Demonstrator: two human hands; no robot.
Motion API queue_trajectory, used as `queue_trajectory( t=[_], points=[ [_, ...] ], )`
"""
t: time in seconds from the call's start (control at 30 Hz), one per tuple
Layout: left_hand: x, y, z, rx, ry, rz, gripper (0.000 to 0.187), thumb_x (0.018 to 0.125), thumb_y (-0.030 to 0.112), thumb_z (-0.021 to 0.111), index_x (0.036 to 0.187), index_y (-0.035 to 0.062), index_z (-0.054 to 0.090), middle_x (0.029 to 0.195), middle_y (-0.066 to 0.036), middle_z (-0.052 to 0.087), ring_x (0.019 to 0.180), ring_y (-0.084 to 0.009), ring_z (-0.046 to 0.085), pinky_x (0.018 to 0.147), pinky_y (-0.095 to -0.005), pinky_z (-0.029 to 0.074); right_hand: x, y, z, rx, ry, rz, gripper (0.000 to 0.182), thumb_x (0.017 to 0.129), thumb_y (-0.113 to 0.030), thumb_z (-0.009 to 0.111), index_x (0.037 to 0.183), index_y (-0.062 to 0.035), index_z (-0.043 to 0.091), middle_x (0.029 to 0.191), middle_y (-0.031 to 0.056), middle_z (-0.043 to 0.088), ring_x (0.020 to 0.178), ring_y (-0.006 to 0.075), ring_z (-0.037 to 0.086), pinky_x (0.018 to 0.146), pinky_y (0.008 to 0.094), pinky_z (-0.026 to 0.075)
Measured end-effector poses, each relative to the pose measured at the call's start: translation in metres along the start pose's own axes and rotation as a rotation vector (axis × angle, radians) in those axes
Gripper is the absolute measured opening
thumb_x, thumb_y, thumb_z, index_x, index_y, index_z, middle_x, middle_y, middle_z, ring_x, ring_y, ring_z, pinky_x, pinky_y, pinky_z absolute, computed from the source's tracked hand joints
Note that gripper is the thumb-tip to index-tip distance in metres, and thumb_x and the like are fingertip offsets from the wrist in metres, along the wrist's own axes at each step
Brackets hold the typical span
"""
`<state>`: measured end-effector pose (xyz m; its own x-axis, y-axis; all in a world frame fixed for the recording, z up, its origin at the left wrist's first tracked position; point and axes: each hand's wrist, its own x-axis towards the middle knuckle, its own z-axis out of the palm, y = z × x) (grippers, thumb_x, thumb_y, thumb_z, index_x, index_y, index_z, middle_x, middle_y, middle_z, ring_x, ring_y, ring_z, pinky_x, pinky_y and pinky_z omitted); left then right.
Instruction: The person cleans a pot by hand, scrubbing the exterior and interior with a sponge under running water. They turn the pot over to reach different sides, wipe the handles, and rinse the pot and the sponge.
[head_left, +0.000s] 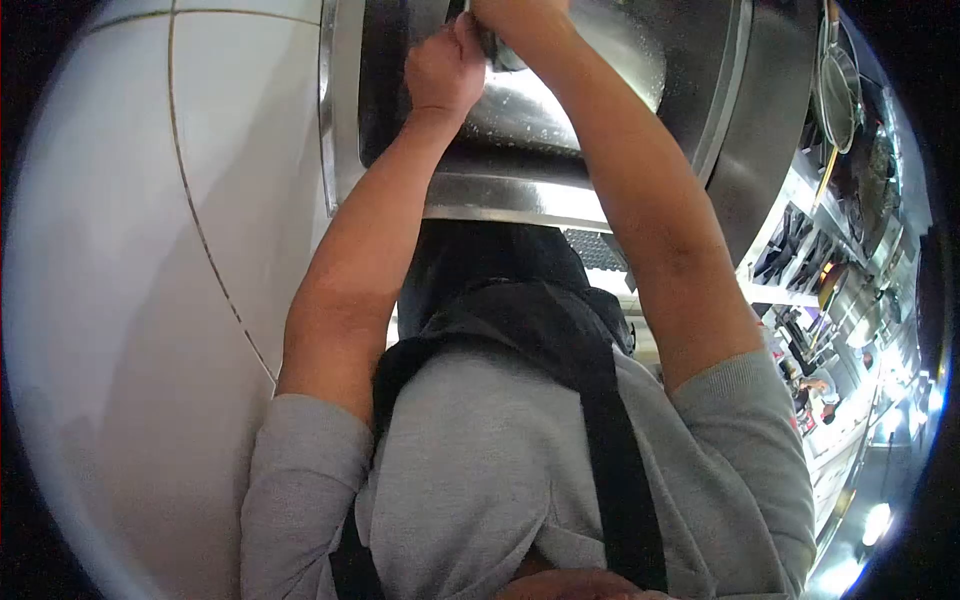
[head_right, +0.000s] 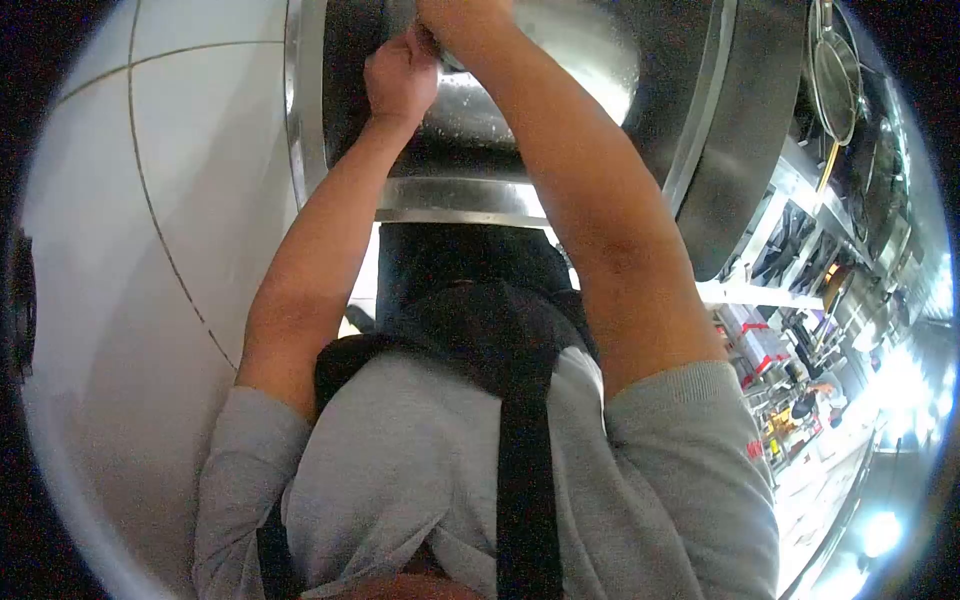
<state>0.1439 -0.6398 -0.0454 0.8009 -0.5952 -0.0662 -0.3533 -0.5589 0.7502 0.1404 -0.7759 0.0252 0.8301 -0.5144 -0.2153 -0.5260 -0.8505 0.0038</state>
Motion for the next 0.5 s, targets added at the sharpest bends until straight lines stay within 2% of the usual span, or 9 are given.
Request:
queue_trajectory(
  t=[0.07,0.13,0.17,0.23,0.3,0.37,0.4,0.47,0.5],
  points=[
    [0.0,-0.003,0.001,0.009,0.006,-0.009,0.058,0.107,0.045,0.038,0.086,0.0023,0.071,0.084,-0.026,0.07,0.085,-0.0507,0.067,0.078,-0.0568,0.054,-0.058,-0.003,-0.007,0.31,-0.085,0.14,0.023,0.091,-0.012,0.056,0.105,-0.0134,0.075,0.108,0.0232,0.068,0.104,0.042,0.068,0.087,0.0512,0.056],
    [-0.001,0.0,0.0,0.013,0.021,-0.019,0.059,0.107,0.045,0.038,0.085,0.0008,0.071,0.083,-0.026,0.069,0.084,-0.0506,0.067,0.078,-0.0568,0.054,-0.108,0.033,0.023,0.188,0.136,-0.025,0.017,0.081,-0.015,0.065,0.094,-0.0097,0.073,0.096,0.0176,0.072,0.107,0.0363,0.067,0.09,0.0443,0.057],
    [-0.001,0.001,-0.001,0.043,0.0,-0.014,0.059,0.107,0.045,0.038,0.086,0.0007,0.071,0.082,-0.026,0.069,0.083,-0.0506,0.067,0.078,-0.0567,0.054,-0.12,0.062,0.036,0.142,0.237,-0.037,0.022,0.08,-0.017,0.068,0.1,-0.0108,0.074,0.099,0.0177,0.072,0.11,0.0353,0.066,0.09,0.0441,0.057],
    [0.003,0.003,-0.005,0.083,-0.006,-0.011,0.06,0.107,0.045,0.038,0.086,0.0006,0.071,0.081,-0.027,0.069,0.083,-0.0505,0.067,0.077,-0.0567,0.054,-0.103,0.131,0.047,-0.001,0.13,0.02,0.027,0.091,-0.016,0.062,0.113,-0.0184,0.077,0.108,0.0184,0.07,0.096,0.0364,0.071,0.086,0.046,0.059],
    [0.0,0.007,-0.003,0.045,-0.002,-0.028,0.059,0.107,0.045,0.037,0.086,0.0017,0.072,0.082,-0.027,0.069,0.082,-0.0503,0.067,0.077,-0.0571,0.054,-0.043,0.155,0.062,0.021,0.095,0.101,0.023,0.097,-0.022,0.062,0.114,-0.0174,0.077,0.111,0.0173,0.071,0.093,0.0356,0.072,0.084,0.0447,0.059],
    [0.002,0.008,-0.004,0.038,0.011,-0.01,0.06,0.107,0.045,0.038,0.085,0.0014,0.072,0.081,-0.027,0.069,0.082,-0.0505,0.067,0.077,-0.0573,0.053,0.021,0.154,0.082,0.192,0.058,0.003,0.026,0.099,-0.03,0.064,0.117,-0.0159,0.078,0.113,0.0142,0.072,0.095,0.0351,0.07,0.088,0.0429,0.058],
    [0.0,0.007,-0.005,0.033,0.016,0.009,0.06,0.107,0.046,0.038,0.085,0.0011,0.072,0.081,-0.027,0.068,0.081,-0.0507,0.067,0.077,-0.0575,0.053,0.019,0.145,0.077,0.197,0.048,-0.006,0.026,0.099,-0.03,0.064,0.117,-0.0159,0.078,0.113,0.0142,0.072,0.095,0.0351,0.07,0.088,0.0429,0.058],
    [-0.001,0.01,-0.008,0.048,0.015,0.002,0.059,0.106,0.047,0.039,0.086,0.001,0.071,0.082,-0.028,0.068,0.082,-0.0511,0.066,0.077,-0.0578,0.053,-0.003,0.128,0.054,0.206,0.004,-0.096,0.028,0.088,-0.023,0.065,0.099,0.0006,0.075,0.109,0.0237,0.073,0.105,0.0427,0.07,0.092,0.0481,0.057],
    [-0.002,0.012,-0.009,0.055,0.023,-0.002,0.058,0.105,0.047,0.04,0.088,0.001,0.07,0.083,-0.028,0.068,0.082,-0.0514,0.066,0.077,-0.0581,0.052,-0.024,0.137,0.056,0.204,0.003,-0.096,0.028,0.088,-0.023,0.065,0.099,0.0006,0.075,0.109,0.0237,0.073,0.105,0.0427,0.07,0.092,0.0481,0.057]
  ],
)
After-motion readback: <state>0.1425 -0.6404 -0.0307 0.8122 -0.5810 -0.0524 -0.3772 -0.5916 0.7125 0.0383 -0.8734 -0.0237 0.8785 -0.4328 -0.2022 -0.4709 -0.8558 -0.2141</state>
